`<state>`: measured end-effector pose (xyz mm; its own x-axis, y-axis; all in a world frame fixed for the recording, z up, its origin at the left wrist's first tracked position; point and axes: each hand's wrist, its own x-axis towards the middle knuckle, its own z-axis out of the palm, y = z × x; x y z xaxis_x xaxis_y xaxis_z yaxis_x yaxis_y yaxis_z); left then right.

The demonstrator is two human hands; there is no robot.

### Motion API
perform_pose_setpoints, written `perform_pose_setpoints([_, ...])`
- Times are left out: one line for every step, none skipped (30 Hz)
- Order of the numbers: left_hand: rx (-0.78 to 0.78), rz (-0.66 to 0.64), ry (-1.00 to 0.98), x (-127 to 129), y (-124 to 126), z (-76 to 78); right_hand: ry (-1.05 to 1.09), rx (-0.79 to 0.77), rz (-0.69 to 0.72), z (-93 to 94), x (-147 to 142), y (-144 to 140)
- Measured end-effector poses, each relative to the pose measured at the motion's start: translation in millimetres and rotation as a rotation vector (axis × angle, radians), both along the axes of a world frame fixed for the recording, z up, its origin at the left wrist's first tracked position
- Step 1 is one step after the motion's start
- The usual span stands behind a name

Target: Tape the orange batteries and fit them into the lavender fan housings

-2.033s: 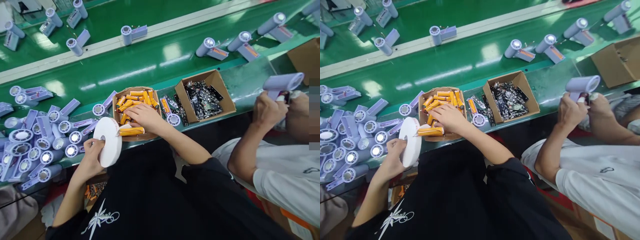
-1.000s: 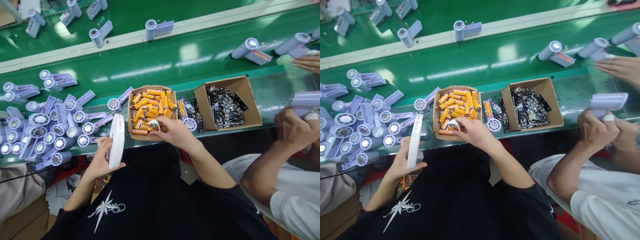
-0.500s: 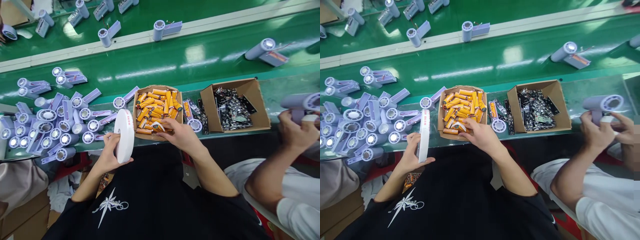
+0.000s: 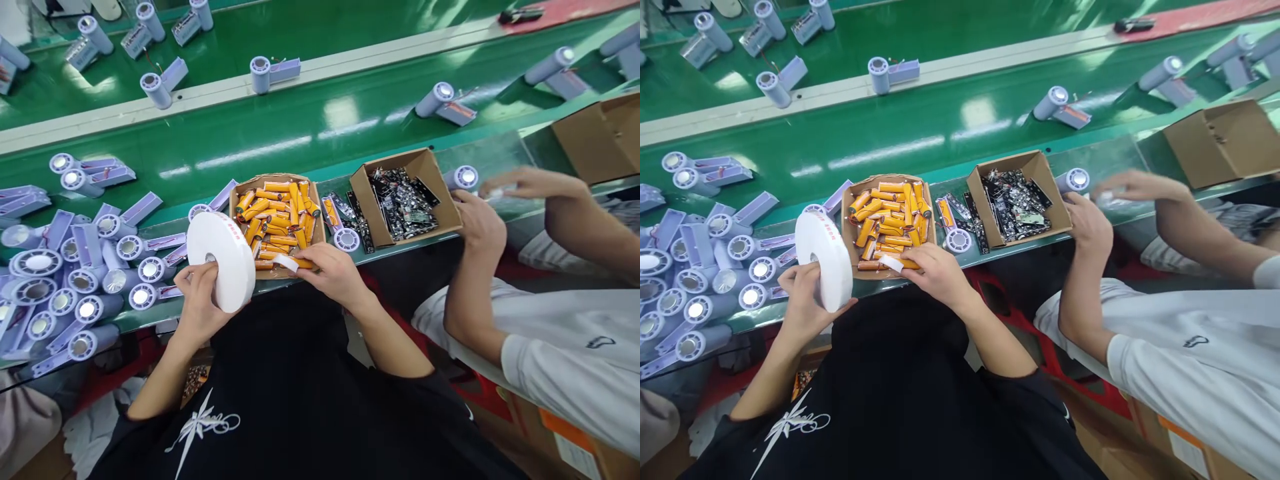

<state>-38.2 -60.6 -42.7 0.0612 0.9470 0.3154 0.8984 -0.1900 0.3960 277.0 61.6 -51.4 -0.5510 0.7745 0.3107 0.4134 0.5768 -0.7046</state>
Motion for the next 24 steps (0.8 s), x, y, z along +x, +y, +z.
perform_pose_setpoints([-0.003,0.003,0.016,1.4,2.6,-0.6,0.001,-0.019,-0.007,-0.4,1.2,-2.0])
perform_pose_setpoints([-0.006,0.005,0.029,3.0,5.4,-1.1,0.003,-0.041,-0.016,-0.5,2.5,-3.9])
perform_pose_setpoints([-0.006,0.005,0.039,4.8,8.5,-1.3,0.009,-0.063,-0.029,-0.4,3.8,-5.7])
perform_pose_setpoints([-0.008,0.006,0.048,6.8,12.0,-1.0,0.024,-0.080,-0.043,-0.1,5.1,-7.3])
perform_pose_setpoints([-0.016,0.005,0.058,9.0,15.6,-0.1,0.044,-0.091,-0.061,0.4,6.5,-8.9])
perform_pose_setpoints([-0.036,-0.002,0.071,11.4,19.2,1.6,0.067,-0.091,-0.082,1.1,8.0,-10.3])
perform_pose_setpoints([-0.069,-0.012,0.086,13.9,22.6,4.4,0.088,-0.083,-0.107,2.0,9.5,-11.6])
perform_pose_setpoints([-0.111,-0.021,0.103,16.5,25.5,8.2,0.101,-0.068,-0.129,3.0,11.1,-12.9])
perform_pose_setpoints([-0.151,-0.028,0.119,19.0,27.6,13.1,0.105,-0.049,-0.143,4.2,12.7,-14.1])
perform_pose_setpoints([-0.179,-0.031,0.133,21.5,28.9,18.9,0.103,-0.028,-0.148,5.7,14.1,-15.3])
perform_pose_setpoints([-0.184,-0.034,0.137,24.0,29.3,25.4,0.098,-0.004,-0.143,7.4,15.3,-16.5])
perform_pose_setpoints([-0.167,-0.044,0.132,26.6,29.1,32.3,0.094,0.023,-0.126,9.4,16.2,-17.7])
perform_pose_setpoints([-0.137,-0.068,0.118,29.5,28.7,39.0,0.091,0.052,-0.102,11.6,16.7,-18.8])
perform_pose_setpoints([-0.100,-0.108,0.098,32.8,28.4,45.2,0.088,0.081,-0.071,14.2,16.7,-19.8])
perform_pose_setpoints([-0.064,-0.161,0.076,36.5,28.7,50.5,0.085,0.108,-0.039,16.9,16.3,-20.7])
perform_pose_setpoints([-0.041,-0.221,0.060,40.6,29.8,54.7,0.078,0.129,-0.010,19.9,15.4,-21.3])
perform_pose_setpoints([-0.031,-0.284,0.052,44.9,32.0,57.7,0.068,0.143,0.014,22.8,14.2,-21.7])
perform_pose_setpoints([-0.031,-0.346,0.053,49.1,35.1,59.4,0.054,0.153,0.033,25.7,12.7,-21.9])
perform_pose_setpoints([-0.035,-0.402,0.058,53.2,39.1,60.0,0.041,0.159,0.048,28.4,11.1,-22.0])
perform_pose_setpoints([-0.036,-0.452,0.059,57.0,43.6,59.6,0.029,0.163,0.061,30.8,9.5,-22.2])
perform_pose_setpoints([-0.028,-0.499,0.046,60.4,48.3,58.4,0.023,0.169,0.073,32.6,7.9,-22.5])
perform_pose_setpoints([-0.011,-0.542,0.010,63.5,52.7,56.5,0.026,0.180,0.088,34.0,6.4,-23.1])
perform_pose_setpoints([0.013,-0.575,-0.055,66.0,56.4,54.2,0.037,0.196,0.103,34.7,5.2,-24.0])
perform_pose_setpoints([0.031,-0.599,-0.146,67.9,58.9,51.6,0.053,0.214,0.117,34.9,4.4,-25.4])
